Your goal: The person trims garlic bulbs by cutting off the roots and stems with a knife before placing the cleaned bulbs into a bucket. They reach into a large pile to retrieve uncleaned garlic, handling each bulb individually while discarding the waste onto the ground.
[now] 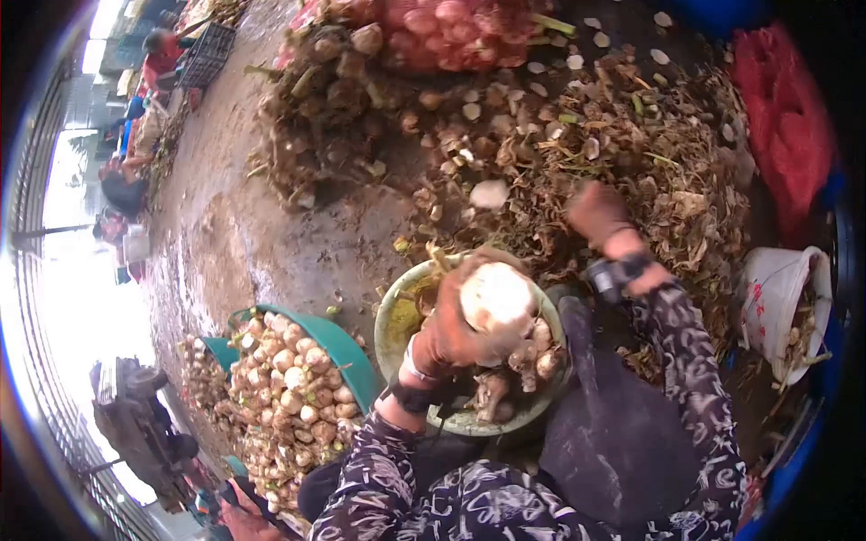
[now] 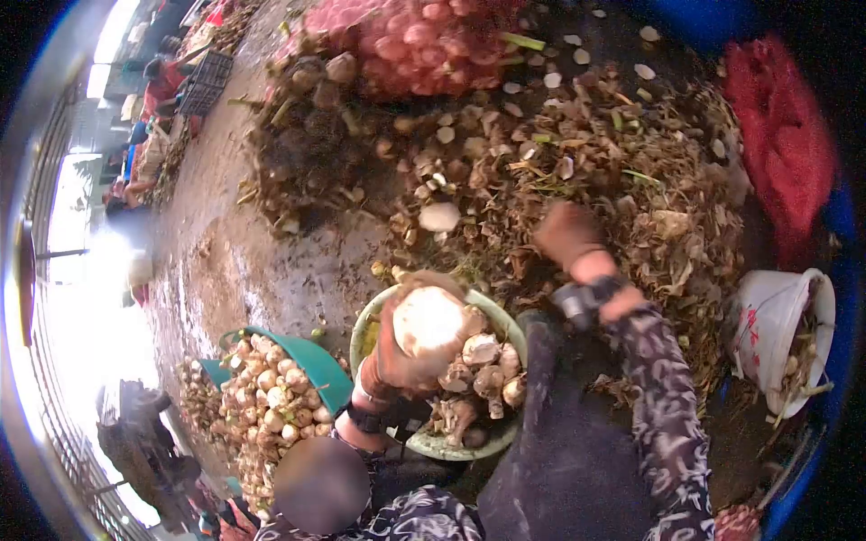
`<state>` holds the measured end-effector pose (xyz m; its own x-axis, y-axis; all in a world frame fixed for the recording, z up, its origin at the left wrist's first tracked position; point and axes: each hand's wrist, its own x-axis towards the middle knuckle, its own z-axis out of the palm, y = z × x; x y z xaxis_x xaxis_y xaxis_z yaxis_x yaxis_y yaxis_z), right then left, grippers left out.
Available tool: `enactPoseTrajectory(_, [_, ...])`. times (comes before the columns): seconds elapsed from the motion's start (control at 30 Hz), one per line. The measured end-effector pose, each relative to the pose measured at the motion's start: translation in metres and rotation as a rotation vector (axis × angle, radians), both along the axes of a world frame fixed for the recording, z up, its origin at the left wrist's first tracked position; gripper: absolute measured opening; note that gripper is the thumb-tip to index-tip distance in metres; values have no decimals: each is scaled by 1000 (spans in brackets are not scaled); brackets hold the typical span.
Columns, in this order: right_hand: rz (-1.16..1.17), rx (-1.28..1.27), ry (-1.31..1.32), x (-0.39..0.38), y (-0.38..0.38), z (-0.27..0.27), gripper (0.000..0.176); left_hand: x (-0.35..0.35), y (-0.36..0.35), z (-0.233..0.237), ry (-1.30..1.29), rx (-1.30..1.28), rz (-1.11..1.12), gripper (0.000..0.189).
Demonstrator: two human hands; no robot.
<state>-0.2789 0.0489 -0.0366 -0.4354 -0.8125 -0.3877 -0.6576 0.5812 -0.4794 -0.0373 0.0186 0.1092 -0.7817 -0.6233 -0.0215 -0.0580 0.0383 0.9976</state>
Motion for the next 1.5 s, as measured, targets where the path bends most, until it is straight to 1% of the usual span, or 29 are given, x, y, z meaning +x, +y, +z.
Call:
enactPoseTrajectory(0.07, [-128,-279,154,-19,19,13,19,0,-11,8,-34,54,43,44])
enactPoseTrajectory(0.1, [-69,-360,119,-18,25,13,21,-5,-18,12,-259,175,174,49])
enactPoseTrajectory(0.13, [-18,-449,102,-21,27,14,23,1,-29,-4,-155,239,255,47])
enactPoseTrajectory(0.17, [-59,-289,-2,-14,25,11,26,6,-37,-21,-144,155,344,50])
enactPoseTrajectory(0.2, [-44,-341,-34,-6,27,-3,25,14,-46,-40,-131,69,437,52])
enactPoseTrajectory(0.27, [-59,-410,-142,17,35,15,24,25,-49,-40,-49,308,571,52])
enactPoseTrajectory(0.33, [-63,-498,-177,34,38,6,24,42,-45,-55,342,598,551,54])
enactPoseTrajectory(0.4, [-55,-593,-206,39,28,10,24,39,-39,-59,458,855,669,50])
enactPoseTrajectory(0.47, [-44,-543,-183,41,13,37,23,25,-34,-67,488,906,784,47])
enactPoseTrajectory(0.53, [-64,-639,-199,42,-7,82,23,14,-30,-76,514,967,894,44])
enactPoseTrajectory(0.6, [-184,-1029,-399,45,-22,127,19,5,-29,-74,618,1056,822,33])
enactPoseTrajectory(0.63, [-180,-1027,-400,48,-21,118,19,1,-29,-67,638,1092,810,35])
enactPoseTrajectory(0.67, [94,-725,-370,54,-19,96,19,1,-26,-53,645,1088,809,35])
enactPoseTrajectory(0.7, [359,-426,-319,58,-19,73,21,2,-25,-34,634,983,594,39])
enactPoseTrajectory(0.77, [393,-38,-390,53,6,54,23,11,-32,-14,604,742,198,49])
enactPoseTrajectory(0.8, [424,157,-399,51,18,44,24,41,-55,-29,280,496,-256,59])
enactPoseTrajectory(0.83, [216,-46,-505,50,38,19,22,52,-66,-19,34,226,-443,66])
enactPoseTrajectory(0.87, [192,-157,-350,44,46,-5,26,54,-78,-11,-211,-47,-635,72])
enactPoseTrajectory(0.9, [127,-122,-391,40,42,3,28,46,-86,-5,-530,336,-575,83])
enactPoseTrajectory(0.93, [68,-88,-419,31,37,14,30,45,-101,-19,-645,27,-365,79])
enactPoseTrajectory(0.97, [65,-85,-408,27,36,15,30,48,-127,-54,-612,-286,-191,79])
enactPoseTrajectory(1.03, [63,-6,-340,22,29,17,31,30,-178,-92,-608,-635,208,78])
enactPoseTrajectory(1.07, [64,-6,-328,21,27,14,31,19,-206,-108,-555,-837,230,80])
enactPoseTrajectory(1.1, [67,-35,-309,21,29,8,30,9,-232,-125,-578,-887,238,80])
enactPoseTrajectory(1.2, [42,-1,-317,19,29,5,28,-17,-283,-174,-1012,-831,232,60])
enactPoseTrajectory(1.3, [4,-67,-359,18,34,0,27,-33,-290,-184,-1159,-761,234,41])
enactPoseTrajectory(1.37, [-15,1,-392,12,30,1,27,-33,-278,-157,-1174,-812,157,32])
enactPoseTrajectory(1.43, [-7,-67,-368,14,25,6,27,-27,-262,-147,-1186,-872,74,25])
enactPoseTrajectory(1.5, [16,-273,-318,17,24,6,26,-14,-237,-143,-758,-705,107,33])
